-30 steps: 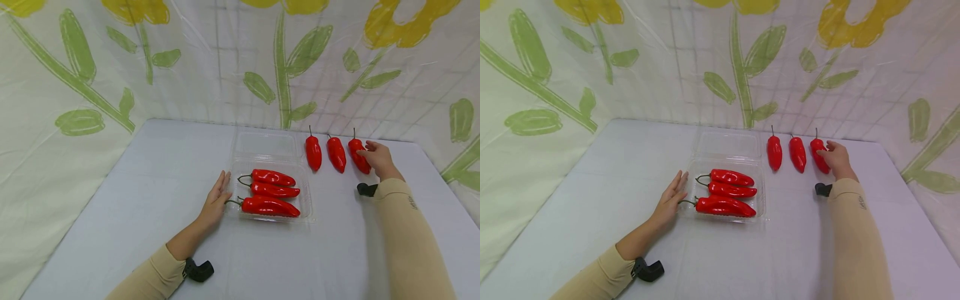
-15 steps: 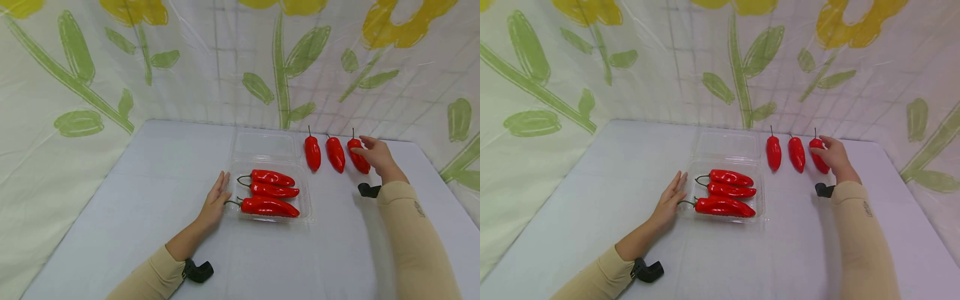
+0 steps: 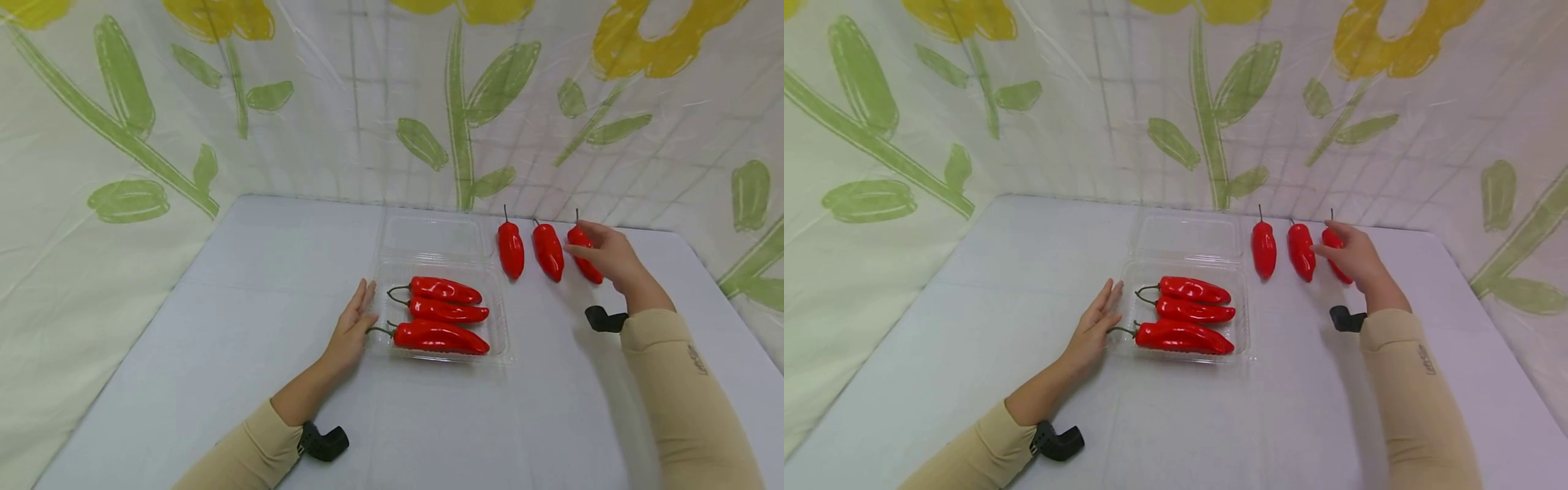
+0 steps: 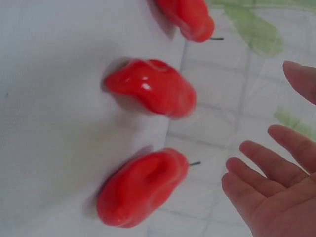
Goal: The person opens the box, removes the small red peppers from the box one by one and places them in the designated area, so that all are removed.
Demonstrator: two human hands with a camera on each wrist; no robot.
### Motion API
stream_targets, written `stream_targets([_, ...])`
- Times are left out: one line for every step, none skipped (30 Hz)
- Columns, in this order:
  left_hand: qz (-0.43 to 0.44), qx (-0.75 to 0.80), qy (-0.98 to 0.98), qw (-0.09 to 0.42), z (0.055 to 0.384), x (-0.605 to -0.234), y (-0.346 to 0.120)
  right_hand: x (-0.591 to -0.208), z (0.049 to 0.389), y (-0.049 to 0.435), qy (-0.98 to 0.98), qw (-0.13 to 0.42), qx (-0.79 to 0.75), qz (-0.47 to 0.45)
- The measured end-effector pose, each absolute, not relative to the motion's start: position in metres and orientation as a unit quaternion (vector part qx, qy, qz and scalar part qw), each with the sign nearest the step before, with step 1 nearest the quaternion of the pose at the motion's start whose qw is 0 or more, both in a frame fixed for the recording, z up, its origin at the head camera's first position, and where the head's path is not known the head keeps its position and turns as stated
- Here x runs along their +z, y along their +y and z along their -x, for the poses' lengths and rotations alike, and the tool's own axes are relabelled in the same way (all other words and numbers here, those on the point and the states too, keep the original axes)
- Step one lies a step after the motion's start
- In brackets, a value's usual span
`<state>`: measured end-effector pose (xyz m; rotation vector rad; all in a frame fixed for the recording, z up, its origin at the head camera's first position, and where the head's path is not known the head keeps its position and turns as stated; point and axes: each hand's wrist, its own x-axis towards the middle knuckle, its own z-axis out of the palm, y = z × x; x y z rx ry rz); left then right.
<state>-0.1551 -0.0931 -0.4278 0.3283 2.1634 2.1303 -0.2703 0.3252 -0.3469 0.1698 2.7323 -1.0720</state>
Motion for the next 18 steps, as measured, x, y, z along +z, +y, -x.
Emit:
stream_targets([-0.108,0.697,0.707,0.044,0.155,-0.428,-0.093,-0.345,0.269,0.323,0.926,0.103,-0.360,-0.053])
stream_targets([-0.109,0.698,0.707,0.044,0.155,-0.428,-0.093,-0.344,0.267,0.322,0.927,0.107,-0.357,-0.049])
stream_targets([-0.111,0.698,0.706,0.043,0.156,-0.429,-0.094,-0.343,0.266,0.320,0.928,0.109,-0.354,-0.044])
stream_targets([-0.111,0.699,0.706,0.043,0.156,-0.429,-0.094,-0.342,0.264,0.318,0.929,0.111,-0.350,-0.039])
stream_targets([-0.111,0.699,0.705,0.043,0.156,-0.429,-0.094,-0.340,0.263,0.316,0.930,0.112,-0.348,-0.034])
stream_targets([-0.110,0.699,0.705,0.043,0.156,-0.429,-0.094,-0.339,0.262,0.314,0.932,0.112,-0.344,-0.028])
stream_targets([-0.111,0.699,0.705,0.043,0.156,-0.429,-0.094,-0.338,0.261,0.313,0.933,0.112,-0.341,-0.023])
stream_targets([-0.112,0.699,0.706,0.042,0.155,-0.429,-0.094,-0.338,0.260,0.311,0.934,0.112,-0.338,-0.016])
stream_targets([-0.113,0.698,0.706,0.041,0.155,-0.429,-0.094,-0.337,0.259,0.309,0.935,0.112,-0.337,-0.012])
stream_targets([-0.112,0.698,0.706,0.041,0.155,-0.429,-0.094,-0.336,0.259,0.308,0.935,0.112,-0.335,-0.008])
stream_targets([-0.111,0.698,0.707,0.042,0.155,-0.429,-0.094,-0.335,0.258,0.306,0.936,0.114,-0.334,-0.004])
stream_targets([-0.111,0.697,0.707,0.042,0.155,-0.429,-0.093,-0.335,0.257,0.304,0.936,0.114,-0.333,-0.002])
stream_targets([-0.112,0.698,0.707,0.042,0.155,-0.429,-0.093,-0.334,0.256,0.303,0.936,0.115,-0.334,-0.001])
stream_targets([-0.110,0.699,0.706,0.043,0.155,-0.429,-0.093,-0.333,0.255,0.301,0.936,0.116,-0.333,0.001])
stream_targets([-0.110,0.699,0.705,0.043,0.155,-0.429,-0.093,-0.332,0.254,0.298,0.936,0.116,-0.332,0.004])
stream_targets([-0.110,0.700,0.705,0.044,0.155,-0.429,-0.094,-0.331,0.253,0.297,0.936,0.116,-0.331,0.005])
stream_targets([-0.110,0.700,0.705,0.044,0.156,-0.429,-0.094,-0.330,0.251,0.294,0.937,0.115,-0.329,0.008])
stream_targets([-0.110,0.700,0.705,0.044,0.156,-0.429,-0.094,-0.329,0.250,0.292,0.938,0.113,-0.326,0.012])
